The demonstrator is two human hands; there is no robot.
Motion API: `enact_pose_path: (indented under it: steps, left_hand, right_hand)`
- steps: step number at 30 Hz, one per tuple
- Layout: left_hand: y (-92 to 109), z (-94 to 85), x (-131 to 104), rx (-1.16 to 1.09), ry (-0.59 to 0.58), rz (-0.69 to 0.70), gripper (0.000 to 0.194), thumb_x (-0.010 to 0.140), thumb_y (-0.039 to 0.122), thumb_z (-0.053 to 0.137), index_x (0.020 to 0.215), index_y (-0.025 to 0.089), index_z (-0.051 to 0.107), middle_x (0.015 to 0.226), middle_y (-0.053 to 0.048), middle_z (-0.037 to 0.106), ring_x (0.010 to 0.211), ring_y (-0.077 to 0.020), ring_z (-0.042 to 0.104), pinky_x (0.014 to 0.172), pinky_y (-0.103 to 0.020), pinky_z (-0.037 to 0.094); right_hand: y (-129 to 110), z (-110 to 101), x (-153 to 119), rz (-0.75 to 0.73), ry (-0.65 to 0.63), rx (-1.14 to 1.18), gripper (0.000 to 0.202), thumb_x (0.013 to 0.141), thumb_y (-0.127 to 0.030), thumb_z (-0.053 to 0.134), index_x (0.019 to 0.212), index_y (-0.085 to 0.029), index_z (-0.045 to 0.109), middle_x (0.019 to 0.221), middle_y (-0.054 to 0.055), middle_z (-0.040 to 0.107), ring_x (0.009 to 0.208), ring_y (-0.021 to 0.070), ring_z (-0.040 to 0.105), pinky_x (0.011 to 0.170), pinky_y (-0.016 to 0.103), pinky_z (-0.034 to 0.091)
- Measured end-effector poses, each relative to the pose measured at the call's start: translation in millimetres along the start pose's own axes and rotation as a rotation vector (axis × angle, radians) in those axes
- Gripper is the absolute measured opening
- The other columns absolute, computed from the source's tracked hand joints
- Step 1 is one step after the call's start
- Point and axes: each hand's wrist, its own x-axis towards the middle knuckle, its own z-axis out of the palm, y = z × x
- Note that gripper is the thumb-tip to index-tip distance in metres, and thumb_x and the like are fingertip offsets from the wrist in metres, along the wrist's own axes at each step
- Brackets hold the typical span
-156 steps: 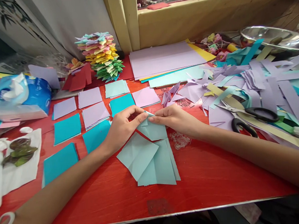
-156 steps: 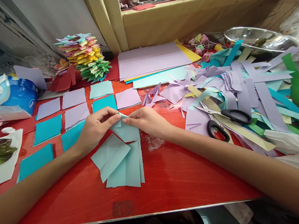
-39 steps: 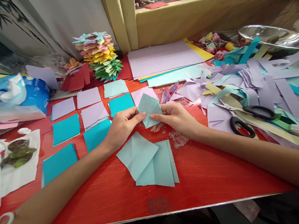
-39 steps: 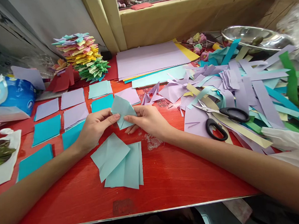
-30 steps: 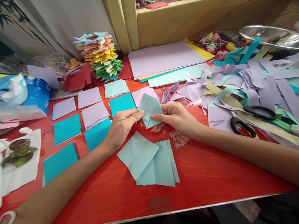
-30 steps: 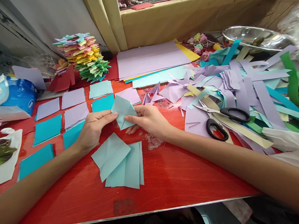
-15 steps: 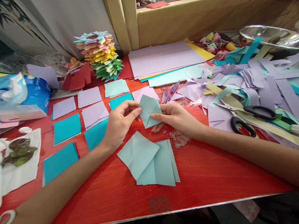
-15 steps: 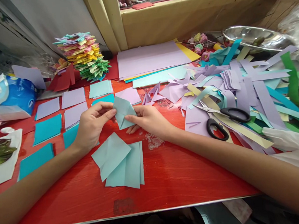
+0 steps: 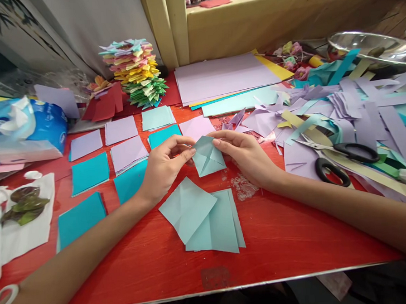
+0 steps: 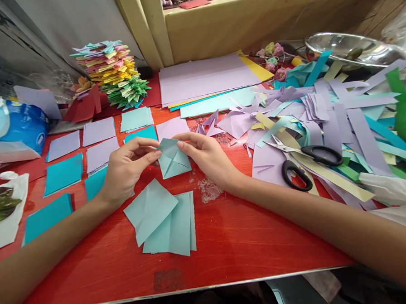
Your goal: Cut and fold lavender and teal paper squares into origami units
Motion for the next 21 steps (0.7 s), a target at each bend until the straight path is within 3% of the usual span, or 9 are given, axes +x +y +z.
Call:
enact_pose_path:
  steps: [8, 13, 21]
  left_hand:
    - [2.5, 0.1, 0.4, -0.081, -0.026, -0.023, 0.010, 0.077, 0.024, 0.059, 0.085, 0.022, 0.066, 0.073, 0.001, 0.064, 0.066, -0.0120, 0.060, 0.066, -0.026, 0.052]
    - [1.6, 0.3, 0.7, -0.097, -0.014, -0.030, 0.012, 0.077, 0.024, 0.058, 0.081, 0.020, 0.068, 0.083, -0.001, 0.066, 0.073, -0.0131, 0.060, 0.071, -0.027, 0.051]
    - [7.1, -0.3, -3.0, -0.032, -0.059, -0.039, 0.013, 0.079, 0.025, 0.054, 0.084, 0.019, 0.065, 0.087, -0.002, 0.064, 0.078, -0.0142, 0.058, 0.073, -0.026, 0.048]
  right_hand:
    - [-3.8, -1.2, -1.5, 0.003, 0.014, -0.007, 0.018, 0.083, -0.025, 0.051, 0.097, -0.023, 0.062, 0.077, -0.001, 0.062, 0.067, 0.0112, 0.056, 0.063, 0.026, 0.047]
    - [-2.4, -2.3, -0.5, -0.011, 0.032, -0.042, 0.017, 0.082, -0.022, 0.049, 0.083, -0.021, 0.065, 0.095, 0.001, 0.065, 0.085, 0.0133, 0.058, 0.073, 0.027, 0.047]
    - [-1.8, -1.0, 0.4, -0.017, 0.003, -0.029, 0.013, 0.081, -0.024, 0.052, 0.088, -0.020, 0.062, 0.089, 0.001, 0.063, 0.077, 0.0116, 0.056, 0.069, 0.026, 0.046]
